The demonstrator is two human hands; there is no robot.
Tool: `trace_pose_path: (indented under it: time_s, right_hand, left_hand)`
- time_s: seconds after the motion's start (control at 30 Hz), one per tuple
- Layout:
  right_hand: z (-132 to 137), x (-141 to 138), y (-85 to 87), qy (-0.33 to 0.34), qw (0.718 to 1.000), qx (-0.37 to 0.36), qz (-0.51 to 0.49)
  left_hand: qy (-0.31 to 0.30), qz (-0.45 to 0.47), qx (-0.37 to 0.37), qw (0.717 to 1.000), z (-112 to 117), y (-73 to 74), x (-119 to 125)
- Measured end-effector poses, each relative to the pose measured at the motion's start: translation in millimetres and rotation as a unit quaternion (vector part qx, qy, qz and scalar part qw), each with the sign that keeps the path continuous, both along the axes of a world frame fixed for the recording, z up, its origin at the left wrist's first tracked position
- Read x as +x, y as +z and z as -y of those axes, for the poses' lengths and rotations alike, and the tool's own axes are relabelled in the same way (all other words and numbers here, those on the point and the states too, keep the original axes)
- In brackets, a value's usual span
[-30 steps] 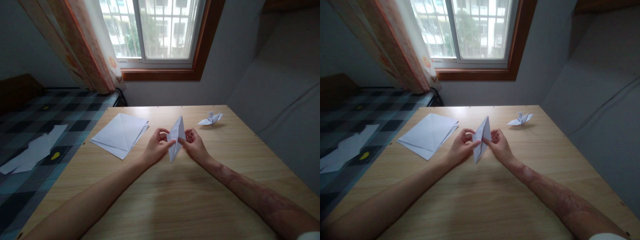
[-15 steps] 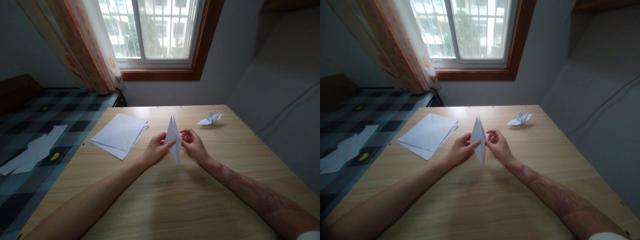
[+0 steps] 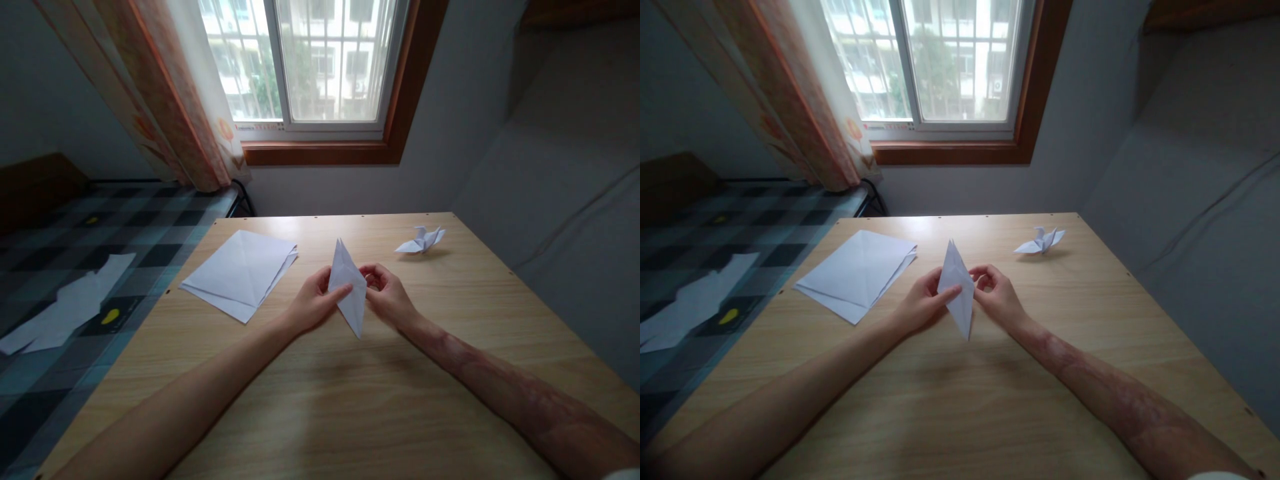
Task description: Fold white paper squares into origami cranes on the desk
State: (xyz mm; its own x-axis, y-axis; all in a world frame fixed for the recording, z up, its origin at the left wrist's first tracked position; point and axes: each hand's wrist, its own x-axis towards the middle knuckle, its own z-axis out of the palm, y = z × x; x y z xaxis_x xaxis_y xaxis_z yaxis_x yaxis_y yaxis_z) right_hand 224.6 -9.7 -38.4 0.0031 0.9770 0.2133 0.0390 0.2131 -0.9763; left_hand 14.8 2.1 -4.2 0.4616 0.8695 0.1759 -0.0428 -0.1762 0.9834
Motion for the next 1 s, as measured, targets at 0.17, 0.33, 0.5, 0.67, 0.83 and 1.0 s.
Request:
trace_pose_path:
  time_s: [0.17, 0.33, 0.5, 0.67, 0.83, 1.0]
  right_hand:
    - [0.5, 0.3, -1.0, 0.006, 1.0, 0.012, -0.002]
    - [3.7, -0.5, 4.3, -0.005, 0.999, 0.035, 0.007]
    - [7.6, -0.2, 11.0, 0.0, 0.999, 0.05, 0.012]
    - [10.3, 0.1, 15.0, 0.035, 0.996, 0.0, -0.087]
    - [10.1, -2.3, 11.7, 0.065, 0.993, -0.028, -0.097]
    - [8.1, -2.7, 6.9, 0.07, 0.992, -0.036, -0.101]
  left_hand:
    - [-0.013, -0.008, 0.0, 1.0, 1.1, 0.5, -1.6]
    - [-0.011, 0.006, -0.009, 1.0, 1.1, -0.5, -2.0]
    - [0.001, 0.023, -0.015, 1.0, 1.8, 2.2, -0.7]
    - [0.035, 0.031, -0.017, 0.999, 0.5, -2.8, 0.4]
    - [0.049, 0.049, -0.044, 0.997, -0.9, -6.8, 1.4]
    - [0.055, 0.072, -0.061, 0.994, -2.6, -3.6, 1.5]
